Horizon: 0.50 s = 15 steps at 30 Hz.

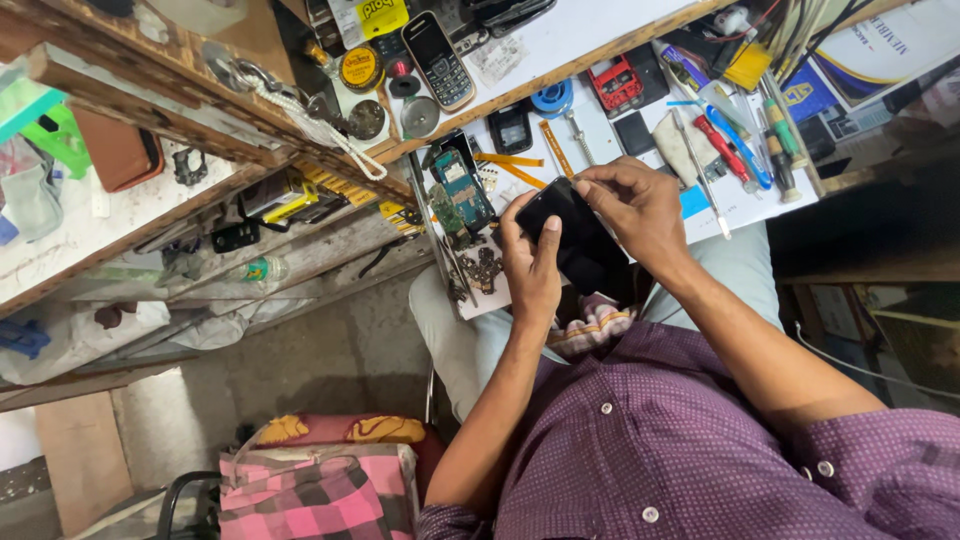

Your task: The person sits at a repair bench holding a disassembled smartphone, works around its edges by hand, then peels the protective liner off a new back cover and presses the cover onto the phone body, aligning it with the camera cutout.

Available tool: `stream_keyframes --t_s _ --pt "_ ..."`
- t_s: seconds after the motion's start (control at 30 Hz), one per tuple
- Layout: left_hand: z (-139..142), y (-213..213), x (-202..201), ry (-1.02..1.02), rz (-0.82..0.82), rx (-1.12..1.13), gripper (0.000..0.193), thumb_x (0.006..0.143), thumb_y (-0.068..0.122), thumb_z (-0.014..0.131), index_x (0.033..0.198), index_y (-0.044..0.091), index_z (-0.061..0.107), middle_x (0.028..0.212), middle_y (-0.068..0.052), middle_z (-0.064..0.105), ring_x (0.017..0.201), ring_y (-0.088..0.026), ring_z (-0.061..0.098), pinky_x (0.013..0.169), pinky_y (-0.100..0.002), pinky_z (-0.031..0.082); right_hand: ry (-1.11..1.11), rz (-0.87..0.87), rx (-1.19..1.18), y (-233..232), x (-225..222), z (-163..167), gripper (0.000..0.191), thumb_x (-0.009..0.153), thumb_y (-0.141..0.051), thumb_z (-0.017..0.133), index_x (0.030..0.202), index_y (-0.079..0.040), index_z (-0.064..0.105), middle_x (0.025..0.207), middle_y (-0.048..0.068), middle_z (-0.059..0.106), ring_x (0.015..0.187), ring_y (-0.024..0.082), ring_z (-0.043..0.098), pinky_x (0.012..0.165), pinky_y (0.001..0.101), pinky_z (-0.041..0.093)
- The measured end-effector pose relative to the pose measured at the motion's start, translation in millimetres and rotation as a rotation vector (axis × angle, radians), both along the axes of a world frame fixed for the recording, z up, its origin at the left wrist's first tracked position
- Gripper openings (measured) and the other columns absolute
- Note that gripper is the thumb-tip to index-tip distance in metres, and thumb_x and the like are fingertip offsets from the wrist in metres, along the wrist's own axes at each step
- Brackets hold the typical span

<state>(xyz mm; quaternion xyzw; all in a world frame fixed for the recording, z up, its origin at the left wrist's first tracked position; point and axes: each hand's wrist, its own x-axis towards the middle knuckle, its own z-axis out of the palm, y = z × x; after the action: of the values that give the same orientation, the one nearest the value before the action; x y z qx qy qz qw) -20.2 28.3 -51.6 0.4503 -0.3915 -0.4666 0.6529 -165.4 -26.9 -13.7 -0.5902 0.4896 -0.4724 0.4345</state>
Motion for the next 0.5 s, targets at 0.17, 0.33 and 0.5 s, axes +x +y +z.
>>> stream_keyframes --t_s 0.17,0.33,0.5 --pt "3.0 0.4 0.9 -0.013 -0.002 0.007 0.043 0.106 0.008 0.06 0.145 0.002 0.044 0.133 -0.014 0.06 0.122 -0.019 0.058 0.11 -0.033 0.045 0.003 -0.013 0.01 1.2 0.9 1.7 0.017 0.096 -0.013 0.077 0.107 0.0 0.077 0.09 0.004 0.068 0.075 0.007 0.061 0.065 0.0235 0.048" --pt "5.6 1.5 1.8 -0.005 -0.011 -0.015 0.042 0.106 0.009 0.06 0.144 0.002 0.044 0.135 -0.013 0.059 0.123 -0.018 0.057 0.111 -0.033 0.045 -0.025 -0.021 0.034 2.3 3.0 3.5 0.015 0.096 -0.013 0.077 0.106 -0.002 0.078 0.089 0.003 0.067 0.075 0.006 0.061 0.065 0.022 0.048" --pt "5.6 1.9 2.9 -0.009 -0.016 -0.02 0.041 0.107 0.009 0.06 0.144 0.002 0.045 0.134 -0.013 0.058 0.123 -0.018 0.057 0.11 -0.032 0.045 -0.002 -0.026 0.015 2.7 4.2 5.6 0.015 0.097 -0.013 0.077 0.106 -0.002 0.078 0.088 0.003 0.067 0.074 0.006 0.059 0.064 0.0224 0.046"
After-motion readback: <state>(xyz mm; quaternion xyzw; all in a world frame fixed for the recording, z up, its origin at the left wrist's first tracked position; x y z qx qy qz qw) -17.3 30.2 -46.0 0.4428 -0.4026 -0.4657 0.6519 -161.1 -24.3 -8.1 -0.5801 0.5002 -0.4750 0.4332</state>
